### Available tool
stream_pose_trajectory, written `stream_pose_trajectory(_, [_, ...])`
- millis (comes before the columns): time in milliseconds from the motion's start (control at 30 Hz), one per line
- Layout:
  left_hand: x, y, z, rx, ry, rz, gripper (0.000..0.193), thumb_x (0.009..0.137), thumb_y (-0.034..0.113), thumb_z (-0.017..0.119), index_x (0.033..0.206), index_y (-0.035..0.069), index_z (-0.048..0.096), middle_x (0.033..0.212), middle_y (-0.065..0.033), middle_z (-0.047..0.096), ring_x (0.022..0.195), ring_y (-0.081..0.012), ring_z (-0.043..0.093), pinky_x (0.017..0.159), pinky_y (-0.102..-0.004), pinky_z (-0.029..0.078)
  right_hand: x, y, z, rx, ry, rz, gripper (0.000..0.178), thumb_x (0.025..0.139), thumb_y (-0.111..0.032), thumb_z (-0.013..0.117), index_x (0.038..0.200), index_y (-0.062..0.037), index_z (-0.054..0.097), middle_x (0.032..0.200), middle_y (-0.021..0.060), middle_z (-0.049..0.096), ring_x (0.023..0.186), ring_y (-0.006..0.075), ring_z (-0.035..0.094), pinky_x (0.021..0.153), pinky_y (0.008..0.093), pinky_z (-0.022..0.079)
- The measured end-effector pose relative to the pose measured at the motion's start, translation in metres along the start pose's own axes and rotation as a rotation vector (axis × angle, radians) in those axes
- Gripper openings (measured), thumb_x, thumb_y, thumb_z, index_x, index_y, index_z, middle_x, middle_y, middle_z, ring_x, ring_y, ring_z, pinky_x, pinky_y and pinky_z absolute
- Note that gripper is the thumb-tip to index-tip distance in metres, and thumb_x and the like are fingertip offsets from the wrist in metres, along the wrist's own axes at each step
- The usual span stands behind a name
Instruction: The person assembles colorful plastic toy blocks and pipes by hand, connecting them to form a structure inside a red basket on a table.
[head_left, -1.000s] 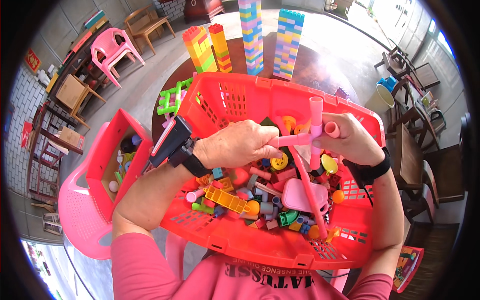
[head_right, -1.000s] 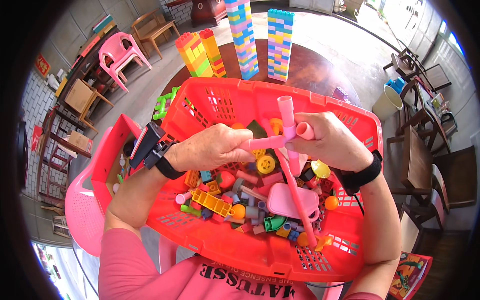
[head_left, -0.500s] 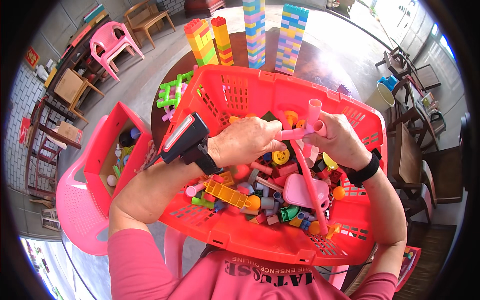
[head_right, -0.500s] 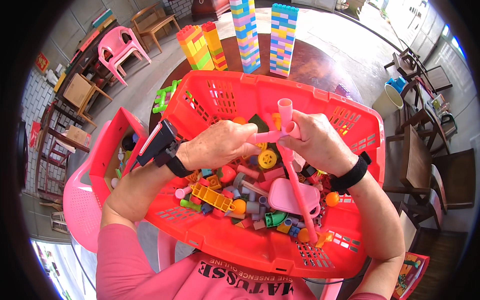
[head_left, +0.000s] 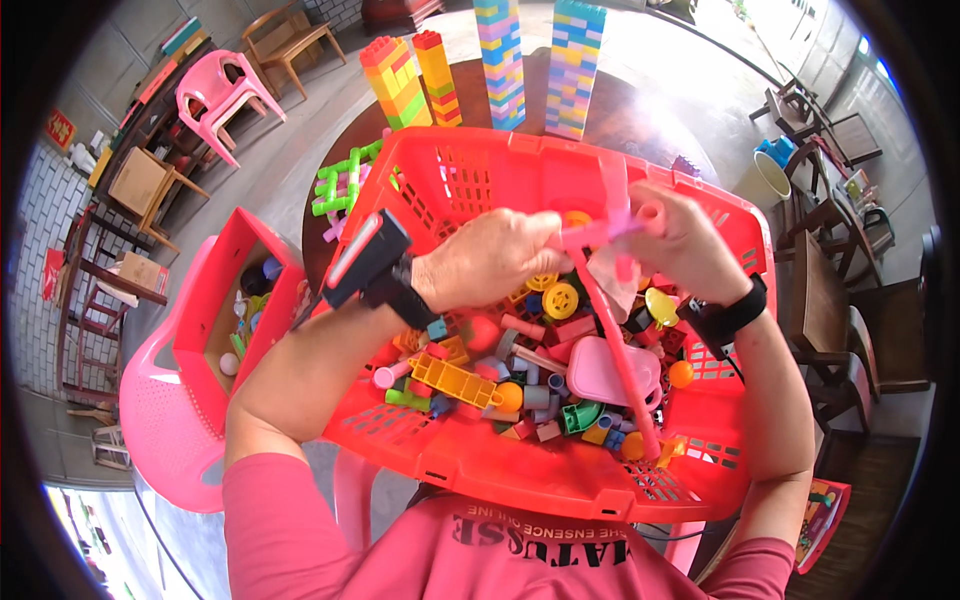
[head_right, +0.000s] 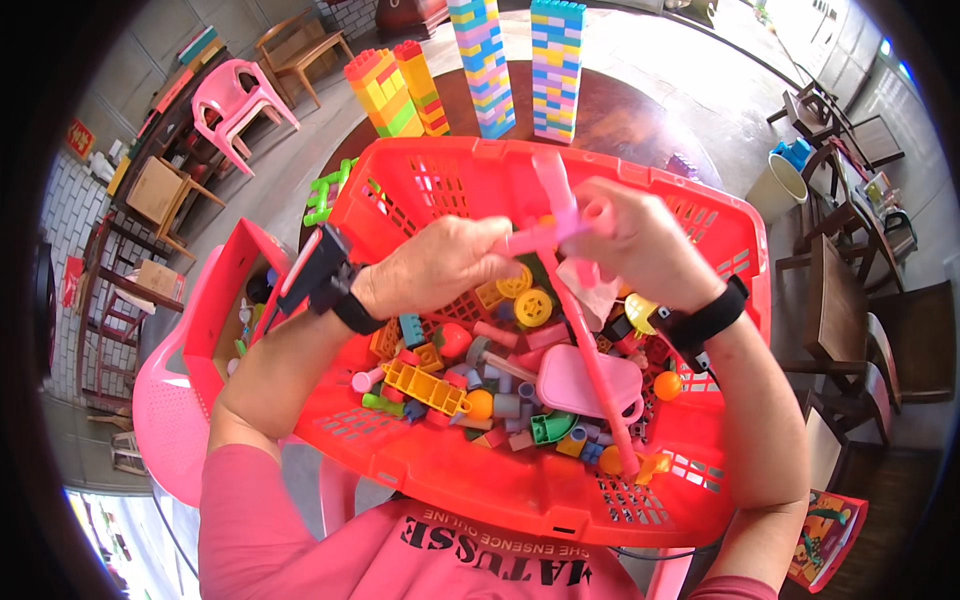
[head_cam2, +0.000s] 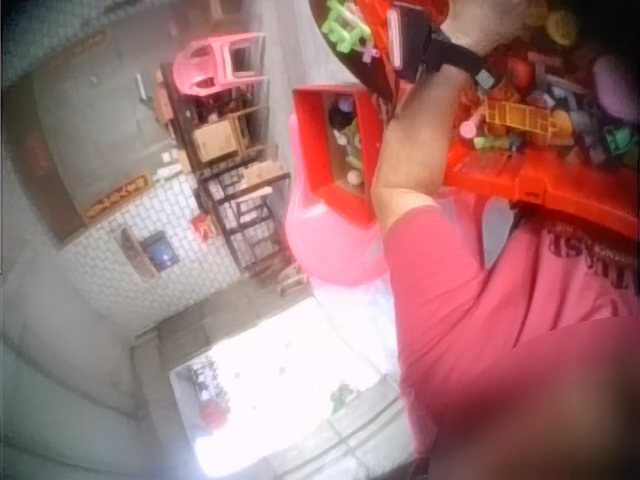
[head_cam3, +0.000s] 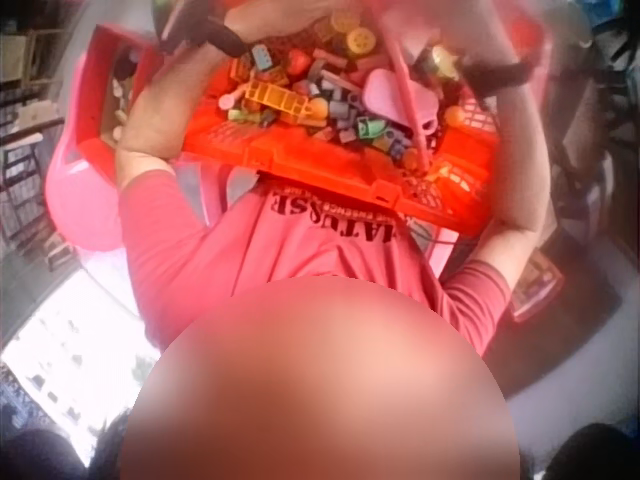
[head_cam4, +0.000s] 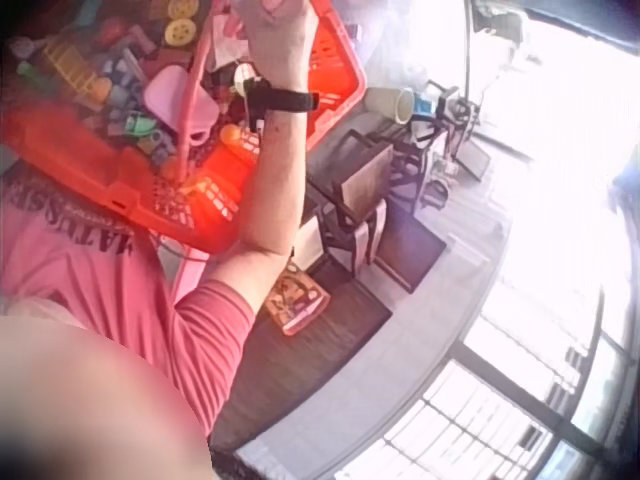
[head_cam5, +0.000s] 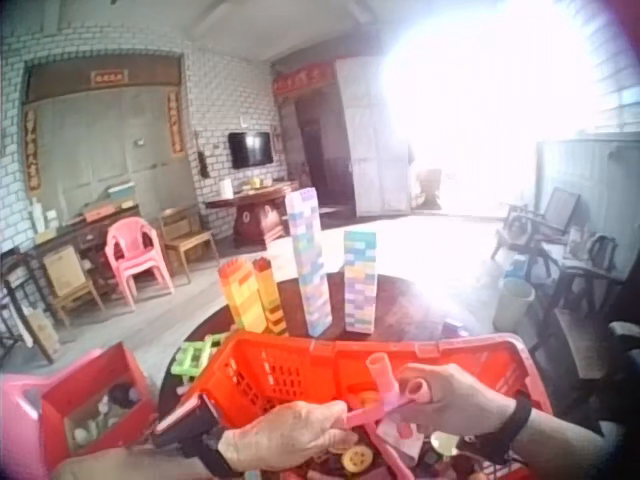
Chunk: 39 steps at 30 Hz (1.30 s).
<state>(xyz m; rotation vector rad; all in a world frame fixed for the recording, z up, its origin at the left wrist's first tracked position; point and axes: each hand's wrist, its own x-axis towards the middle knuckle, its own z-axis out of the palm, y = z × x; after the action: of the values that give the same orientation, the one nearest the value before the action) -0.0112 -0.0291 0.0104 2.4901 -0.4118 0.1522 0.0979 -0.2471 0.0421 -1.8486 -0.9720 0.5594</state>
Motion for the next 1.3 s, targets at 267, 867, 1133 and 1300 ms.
stream_pose_trajectory(267, [0.007,-0.015,-0.007,-0.512,0.068,-0.188,0.039,0.095,0.046,0.056,0.095,0.007,0.060,0.071,-0.0007,0.057,0.065,-0.0074,0.055,0.056,-0.0259,0.044,0.008,0.009,-0.007,0.236,0.102,-0.023,0.014,0.088,-0.011,0.065,0.101,-0.0062,0.061,0.075,-0.0032,0.060,0.051,0.0013,0.046,0.044,0.0176,0.034])
stream_pose_trajectory(867, [0.007,-0.043,-0.022,-1.477,0.611,-0.511,0.041,0.068,-0.014,0.050,0.105,0.002,0.051,0.093,-0.0094,0.053,0.081,-0.0203,0.054,0.068,-0.0327,0.049,0.007,0.004,-0.005,0.018,0.055,0.006,0.015,0.080,-0.005,0.067,0.094,-0.0018,0.063,0.076,0.0022,0.062,0.068,0.0078,0.057,0.061,0.0252,0.048])
stream_pose_trajectory(1133, [0.005,-0.042,-0.024,-1.530,0.519,-0.527,0.029,0.084,-0.011,0.043,0.108,0.004,0.050,0.099,-0.0127,0.058,0.080,-0.0199,0.059,0.061,-0.0292,0.049,0.007,0.002,-0.002,-0.094,0.016,-0.013,0.017,0.076,-0.008,0.072,0.088,-0.0008,0.064,0.074,0.0042,0.060,0.065,0.0093,0.056,0.061,0.0276,0.048])
stream_pose_trajectory(1300, [0.005,-0.042,-0.027,-1.461,0.512,-0.479,0.017,0.089,-0.003,0.049,0.103,0.005,0.052,0.094,-0.0088,0.058,0.076,-0.0148,0.058,0.055,-0.0247,0.046,0.009,0.007,-0.001,-0.225,0.017,-0.057,0.019,0.074,-0.011,0.073,0.086,0.0003,0.063,0.069,0.0050,0.056,0.063,0.0100,0.053,0.059,0.0289,0.046])
